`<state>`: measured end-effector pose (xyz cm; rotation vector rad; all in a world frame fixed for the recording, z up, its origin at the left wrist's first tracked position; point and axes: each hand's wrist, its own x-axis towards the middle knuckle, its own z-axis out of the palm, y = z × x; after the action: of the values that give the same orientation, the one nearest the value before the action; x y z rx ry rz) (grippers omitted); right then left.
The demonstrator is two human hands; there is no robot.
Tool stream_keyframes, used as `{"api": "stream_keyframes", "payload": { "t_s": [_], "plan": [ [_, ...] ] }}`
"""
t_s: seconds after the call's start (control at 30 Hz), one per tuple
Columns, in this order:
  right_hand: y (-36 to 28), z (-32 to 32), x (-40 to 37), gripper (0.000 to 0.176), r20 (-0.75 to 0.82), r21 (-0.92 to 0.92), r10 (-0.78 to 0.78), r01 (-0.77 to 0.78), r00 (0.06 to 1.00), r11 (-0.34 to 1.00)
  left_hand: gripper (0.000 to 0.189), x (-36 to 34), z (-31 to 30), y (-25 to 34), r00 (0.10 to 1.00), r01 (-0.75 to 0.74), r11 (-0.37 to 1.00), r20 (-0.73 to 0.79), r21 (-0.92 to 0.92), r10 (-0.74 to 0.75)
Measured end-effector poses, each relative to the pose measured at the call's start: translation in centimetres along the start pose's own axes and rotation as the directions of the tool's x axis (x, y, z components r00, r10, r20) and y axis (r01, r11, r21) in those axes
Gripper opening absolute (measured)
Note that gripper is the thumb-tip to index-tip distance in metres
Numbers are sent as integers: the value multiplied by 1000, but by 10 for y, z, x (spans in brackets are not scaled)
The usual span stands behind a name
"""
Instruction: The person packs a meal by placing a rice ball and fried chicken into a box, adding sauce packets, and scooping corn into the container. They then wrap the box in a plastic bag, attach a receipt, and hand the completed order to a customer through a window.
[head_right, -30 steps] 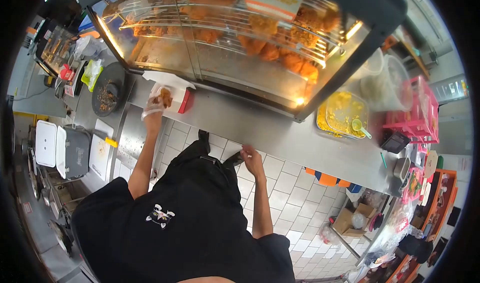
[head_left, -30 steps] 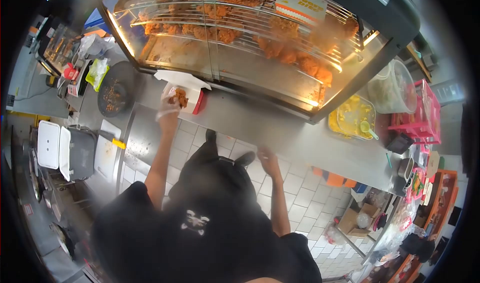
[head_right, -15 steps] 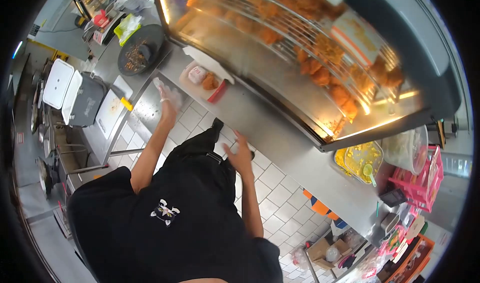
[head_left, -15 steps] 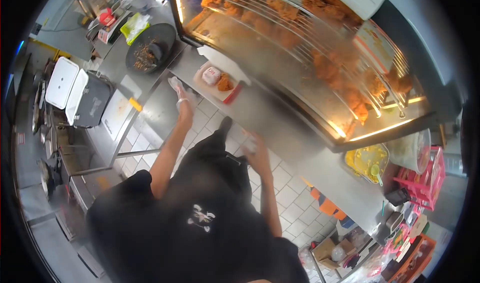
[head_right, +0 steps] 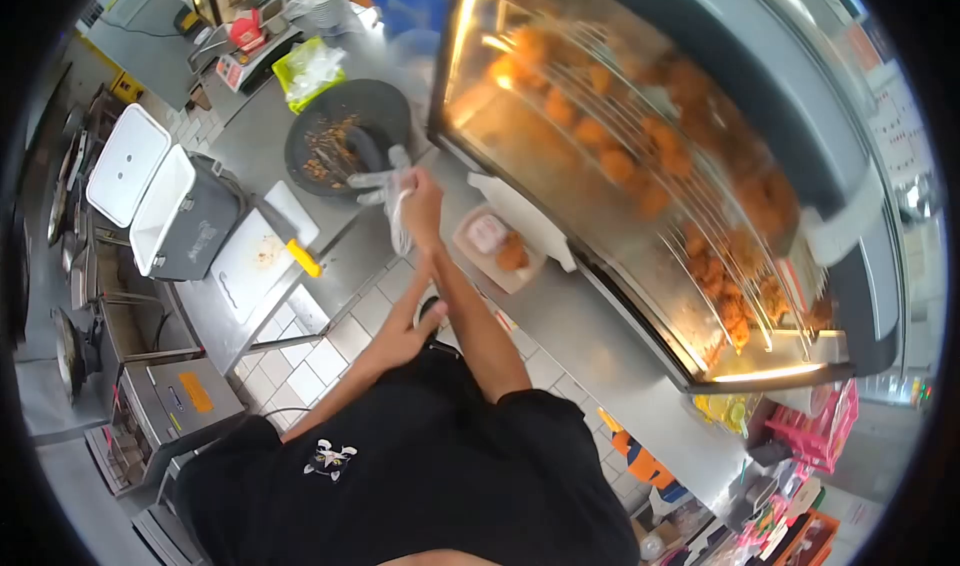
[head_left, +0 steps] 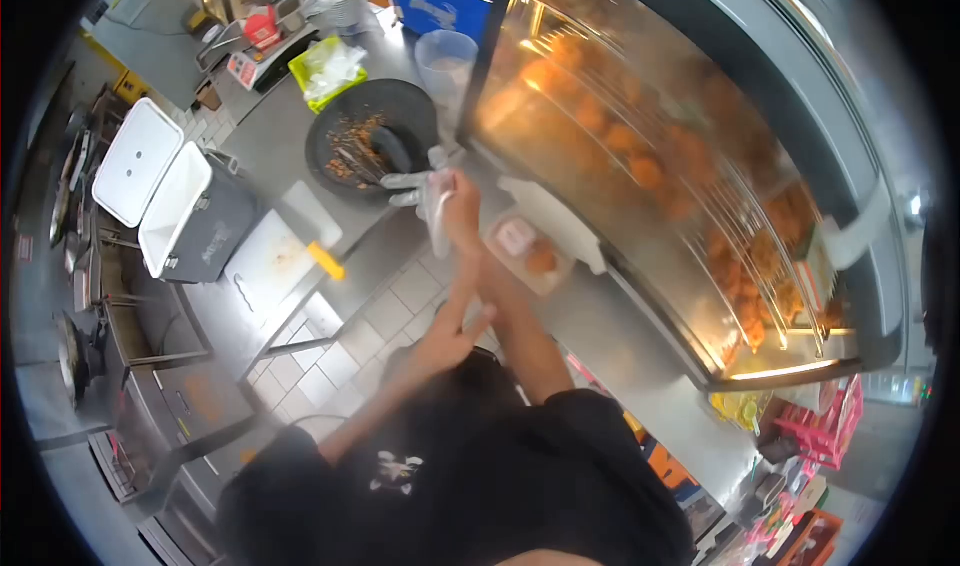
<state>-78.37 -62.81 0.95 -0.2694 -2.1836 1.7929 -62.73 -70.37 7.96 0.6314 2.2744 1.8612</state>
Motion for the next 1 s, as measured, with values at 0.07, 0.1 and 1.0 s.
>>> {"api": "stream_keyframes", "payload": {
  "t_s": [0.07, 0.1, 1.0],
  "plan": [
    [35, 40, 61, 12, -38, 99, -21, 25, 999, 995, 60, -5, -34, 12, 973, 95, 995, 207, 31, -99],
    [62, 63, 93, 16, -66, 201, 52, -38, 996, 979, 60, -1, -51, 4, 971, 89, 996, 221, 30, -94],
    [1, -183, -6, 86, -741, -532, -334, -206, 583, 821, 83, 242, 64, -55, 983, -171, 985, -64, 36, 173]
  ]
}}
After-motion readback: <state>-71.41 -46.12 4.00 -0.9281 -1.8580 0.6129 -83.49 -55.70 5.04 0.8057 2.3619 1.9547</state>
